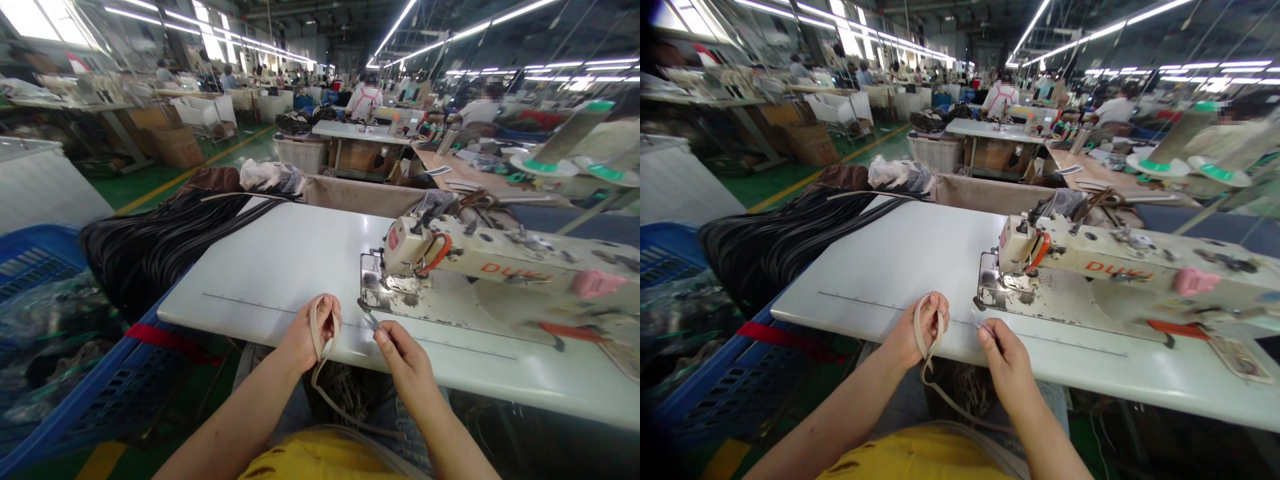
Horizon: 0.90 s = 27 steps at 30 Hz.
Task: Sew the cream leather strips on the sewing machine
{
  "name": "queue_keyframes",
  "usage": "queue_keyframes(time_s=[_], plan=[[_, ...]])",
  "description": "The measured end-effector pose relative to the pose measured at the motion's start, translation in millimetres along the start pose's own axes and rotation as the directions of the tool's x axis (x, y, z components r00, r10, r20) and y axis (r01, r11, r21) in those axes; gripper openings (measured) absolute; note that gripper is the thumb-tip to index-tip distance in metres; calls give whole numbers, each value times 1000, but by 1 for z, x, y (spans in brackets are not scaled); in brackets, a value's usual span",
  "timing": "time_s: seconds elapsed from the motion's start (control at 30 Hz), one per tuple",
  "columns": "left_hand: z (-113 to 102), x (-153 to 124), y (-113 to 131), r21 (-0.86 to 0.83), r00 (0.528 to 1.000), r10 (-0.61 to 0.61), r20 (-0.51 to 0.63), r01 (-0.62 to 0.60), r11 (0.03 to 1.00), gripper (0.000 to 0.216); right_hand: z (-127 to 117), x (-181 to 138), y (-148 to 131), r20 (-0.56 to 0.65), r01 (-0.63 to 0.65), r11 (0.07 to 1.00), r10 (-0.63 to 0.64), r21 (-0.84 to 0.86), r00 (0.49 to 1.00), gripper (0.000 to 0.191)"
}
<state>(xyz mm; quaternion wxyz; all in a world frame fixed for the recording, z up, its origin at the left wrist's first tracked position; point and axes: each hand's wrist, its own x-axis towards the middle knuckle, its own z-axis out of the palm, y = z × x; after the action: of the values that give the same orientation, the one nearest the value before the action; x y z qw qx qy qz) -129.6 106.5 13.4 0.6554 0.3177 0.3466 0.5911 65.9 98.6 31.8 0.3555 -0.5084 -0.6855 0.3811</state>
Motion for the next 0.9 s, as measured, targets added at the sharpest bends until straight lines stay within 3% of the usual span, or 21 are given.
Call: queue_keyframes(time_s=[0.07, 0.13, 0.2, 0.23, 0.37, 0.43, 0.53, 0.6, 0.7, 0.8, 0.9], plan=[[-4, -2, 8, 310, 989, 143, -41, -124, 943, 44, -13, 2, 7, -43, -17, 998, 14, -58, 999, 32], [-9, -4, 19, 629, 943, 332, 19, -270, 730, 35, -30, 5, 20, -115, -30, 983, 9, -181, 993, 34], [-13, -5, 29, 765, 890, 441, 118, -364, 531, 24, -49, 9, 38, -185, -67, 931, -1, -359, 983, 37], [-15, -5, 33, 774, 878, 457, 143, -387, 502, 20, -58, 10, 47, -215, -95, 890, -3, -445, 977, 39], [-18, -5, 37, 683, 919, 369, 138, -358, 636, 17, -85, 11, 72, -318, -172, 779, -37, -602, 947, 39], [-16, -5, 32, 633, 949, 293, 116, -298, 715, 19, -84, 6, 71, -334, -140, 708, -142, -693, 932, 38], [-5, -4, 24, 546, 990, 125, 59, -137, 827, 29, -64, -4, 56, -207, 96, 637, -385, -765, 899, 43], [6, -2, 19, 477, 999, -6, 39, -13, 879, 36, -47, -10, 40, -74, 311, 646, -496, -697, 865, 50], [23, 1, 13, 352, 987, -145, 66, 113, 929, 44, -27, -16, 18, 116, 562, 566, -635, -603, 764, 56], [33, 5, 10, 297, 972, -218, 90, 183, 937, 46, -20, -16, 1, 171, 685, 512, -723, -518, 670, 53], [32, 10, 8, 327, 970, -225, 89, 185, 927, 47, -24, -15, -9, 172, 705, 568, -714, -424, 679, 46]])
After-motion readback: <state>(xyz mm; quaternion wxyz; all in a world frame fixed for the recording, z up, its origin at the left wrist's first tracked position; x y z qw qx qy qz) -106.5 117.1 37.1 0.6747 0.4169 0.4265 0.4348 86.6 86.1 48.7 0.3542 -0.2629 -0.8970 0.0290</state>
